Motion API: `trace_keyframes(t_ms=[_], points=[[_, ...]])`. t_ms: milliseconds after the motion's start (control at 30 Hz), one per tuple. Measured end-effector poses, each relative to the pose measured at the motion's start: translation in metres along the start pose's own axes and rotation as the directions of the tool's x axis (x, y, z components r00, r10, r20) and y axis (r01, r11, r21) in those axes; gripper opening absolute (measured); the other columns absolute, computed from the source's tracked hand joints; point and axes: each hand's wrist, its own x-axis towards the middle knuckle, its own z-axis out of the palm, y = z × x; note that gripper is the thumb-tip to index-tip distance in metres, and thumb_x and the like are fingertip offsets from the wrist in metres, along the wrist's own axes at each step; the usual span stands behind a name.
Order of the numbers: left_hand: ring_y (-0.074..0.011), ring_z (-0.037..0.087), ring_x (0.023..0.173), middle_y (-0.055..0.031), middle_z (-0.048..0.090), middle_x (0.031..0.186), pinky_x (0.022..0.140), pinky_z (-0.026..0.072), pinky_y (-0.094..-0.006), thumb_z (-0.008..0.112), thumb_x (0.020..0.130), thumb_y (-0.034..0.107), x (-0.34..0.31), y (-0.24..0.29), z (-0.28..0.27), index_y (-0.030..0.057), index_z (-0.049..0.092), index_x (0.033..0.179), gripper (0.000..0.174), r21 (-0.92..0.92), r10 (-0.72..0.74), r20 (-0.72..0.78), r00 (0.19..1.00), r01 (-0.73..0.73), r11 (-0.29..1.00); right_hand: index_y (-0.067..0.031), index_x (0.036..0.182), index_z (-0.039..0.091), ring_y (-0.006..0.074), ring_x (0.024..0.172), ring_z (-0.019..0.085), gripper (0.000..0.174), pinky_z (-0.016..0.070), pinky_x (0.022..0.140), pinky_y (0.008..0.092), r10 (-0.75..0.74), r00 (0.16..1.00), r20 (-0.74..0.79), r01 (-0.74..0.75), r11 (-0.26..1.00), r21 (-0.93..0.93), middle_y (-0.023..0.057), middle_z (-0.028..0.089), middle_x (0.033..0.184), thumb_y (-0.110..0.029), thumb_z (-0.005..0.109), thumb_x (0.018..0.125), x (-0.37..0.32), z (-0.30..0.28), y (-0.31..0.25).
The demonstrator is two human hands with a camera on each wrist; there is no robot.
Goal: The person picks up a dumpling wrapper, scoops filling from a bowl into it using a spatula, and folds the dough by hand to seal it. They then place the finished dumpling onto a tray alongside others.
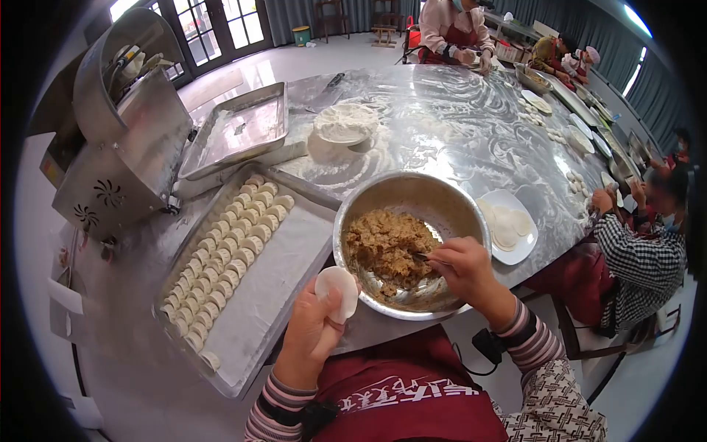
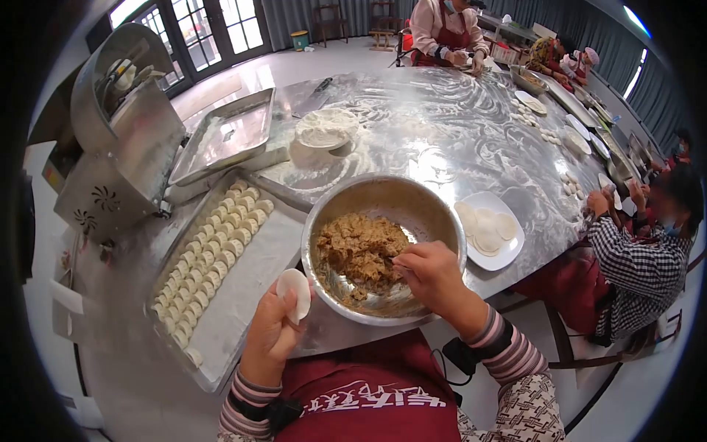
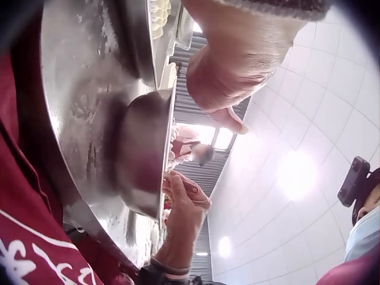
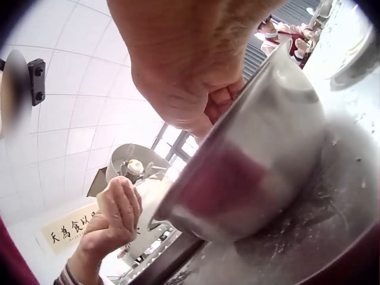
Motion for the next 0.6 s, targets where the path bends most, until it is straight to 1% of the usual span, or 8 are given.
trace_keyframes(t_ms=[33,67,133,167,233,367,467,600], points=[[-0.0195,0.065,0.092,-0.0118,0.065,0.101,0.082,0.0548,-0.0310,0.069,0.085,0.010,-0.003,0.001,-0.002,-0.0005,0.054,0.113,0.033,0.016,0.015,0.023,1.000,-0.015,1.000,-0.0044,0.085,0.069,0.0282,0.070,0.064,0.009,0.0493,0.060,0.0355,-0.106,0.993,-0.043,0.100,0.986,-0.130,0.0104,0.066,0.080,-0.005,0.072,0.076,0.003,-0.004,-0.004],[-0.0195,0.065,0.092,-0.0118,0.065,0.101,0.082,0.0548,-0.0310,0.069,0.085,0.010,-0.007,0.003,-0.003,-0.0005,0.054,0.113,0.033,0.013,0.015,0.015,1.000,-0.015,1.000,-0.0044,0.085,0.069,0.0282,0.070,0.064,0.009,0.0493,0.060,0.0355,-0.105,0.994,-0.037,0.100,0.987,-0.125,0.0104,0.066,0.080,-0.005,0.072,0.076,0.003,-0.008,-0.012],[-0.0203,0.065,0.091,-0.0106,0.064,0.098,0.078,0.0570,-0.0318,0.071,0.082,0.004,-0.015,0.004,-0.005,0.0000,0.056,0.109,0.032,0.171,0.119,-0.089,0.989,-0.103,0.980,-0.0021,0.086,0.068,0.0279,0.069,0.065,0.011,0.0509,0.061,0.0360,-0.008,0.992,-0.126,0.007,1.000,-0.007,0.0117,0.066,0.076,-0.004,0.072,0.076,-0.004,-0.013,-0.030],[-0.0203,0.065,0.091,-0.0106,0.064,0.098,0.078,0.0570,-0.0318,0.071,0.082,0.004,-0.016,0.000,-0.009,0.0000,0.056,0.109,0.032,0.172,0.112,-0.095,0.989,-0.095,0.980,-0.0021,0.086,0.068,0.0279,0.069,0.065,0.011,0.0509,0.061,0.0360,0.001,0.992,-0.122,-0.001,1.000,-0.003,0.0117,0.066,0.076,-0.004,0.072,0.076,-0.008,-0.009,-0.033],[-0.0228,0.066,0.087,-0.0116,0.065,0.097,0.071,0.0594,-0.0336,0.070,0.082,0.001,-0.017,-0.009,-0.016,0.0007,0.057,0.108,0.028,0.447,0.356,-0.108,0.928,-0.274,0.851,-0.0006,0.086,0.067,0.0280,0.068,0.065,0.010,0.0514,0.061,0.0356,0.169,0.985,-0.019,-0.163,0.970,0.180,0.0137,0.066,0.076,-0.004,0.070,0.077,-0.010,0.000,-0.040],[-0.0257,0.068,0.082,-0.0136,0.065,0.098,0.066,0.0604,-0.0344,0.068,0.084,0.002,-0.022,-0.008,-0.014,0.0007,0.057,0.109,0.027,0.480,0.346,-0.141,0.928,-0.241,0.844,-0.0010,0.085,0.068,0.0298,0.067,0.065,0.006,0.0511,0.060,0.0346,0.262,0.963,0.061,-0.269,0.944,0.189,0.0143,0.066,0.077,-0.003,0.069,0.079,-0.012,0.013,-0.041],[-0.0268,0.069,0.080,-0.0156,0.065,0.099,0.063,0.0603,-0.0341,0.067,0.086,0.004,-0.025,-0.004,-0.013,0.0014,0.057,0.110,0.026,0.412,0.241,-0.220,0.945,-0.134,0.901,-0.0008,0.084,0.068,0.0280,0.068,0.066,0.006,0.0515,0.061,0.0330,0.278,0.953,0.119,-0.299,0.924,0.239,0.0138,0.067,0.078,-0.002,0.069,0.078,-0.008,0.005,-0.045],[-0.0263,0.068,0.084,-0.0168,0.065,0.100,0.066,0.0595,-0.0322,0.065,0.088,0.005,-0.029,-0.004,-0.016,0.0010,0.054,0.115,0.029,0.341,0.169,-0.218,0.961,-0.087,0.936,0.0003,0.084,0.069,0.0252,0.068,0.066,0.007,0.0511,0.061,0.0304,0.190,0.963,0.190,-0.250,0.892,0.377,0.0140,0.068,0.078,0.000,0.070,0.078,-0.007,-0.010,-0.040]])
